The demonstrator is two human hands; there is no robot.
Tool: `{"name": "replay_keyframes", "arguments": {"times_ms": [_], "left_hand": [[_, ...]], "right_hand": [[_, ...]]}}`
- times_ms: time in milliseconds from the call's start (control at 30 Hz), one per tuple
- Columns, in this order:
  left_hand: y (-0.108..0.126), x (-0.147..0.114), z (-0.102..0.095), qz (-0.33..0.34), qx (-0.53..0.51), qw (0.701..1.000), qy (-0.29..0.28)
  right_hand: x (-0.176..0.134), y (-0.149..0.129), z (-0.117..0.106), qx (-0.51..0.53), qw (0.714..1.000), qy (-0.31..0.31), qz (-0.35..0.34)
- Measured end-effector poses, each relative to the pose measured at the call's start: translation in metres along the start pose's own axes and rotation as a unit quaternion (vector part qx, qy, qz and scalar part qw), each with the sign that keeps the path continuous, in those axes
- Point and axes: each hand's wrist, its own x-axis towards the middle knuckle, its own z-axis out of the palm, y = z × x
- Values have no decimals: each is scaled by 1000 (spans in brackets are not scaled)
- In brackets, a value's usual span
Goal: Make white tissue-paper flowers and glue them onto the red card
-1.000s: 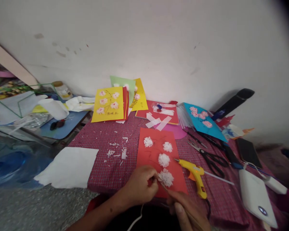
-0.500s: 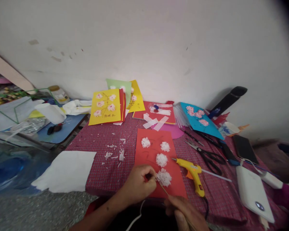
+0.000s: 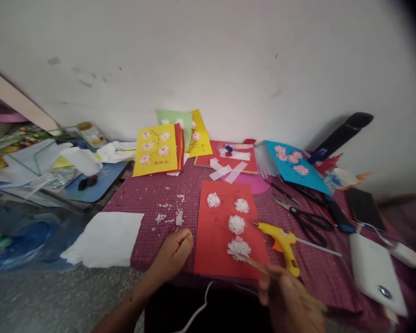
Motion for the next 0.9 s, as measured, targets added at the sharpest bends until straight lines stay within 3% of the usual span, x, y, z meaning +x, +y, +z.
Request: {"name": "replay_keyframes", "arguments": {"times_ms": [200,433,533,633,767,833,900], "left_hand": [[24,14,21,37,-6,998,-53],[42,20,51,121,-9,989,-84],[38,19,55,188,50,978,-75],[28,18,57,268,139,952,-43],[18,19,59,359,247,900,11],[17,19,57,384,268,883,19],[18,21,54,385,275,880,28]], "right_hand": [[18,-7,17,115,988,36,96],[10,-9,21,118,989,7,90],[8,-2,18,83,995,1,51],[8,4,13,-32,999,-24,-17],[9,6,10,-234,950,-93,-185],[9,6,11,-255,934,-99,-229],[7,6,11,-245,936,-96,-235]]}}
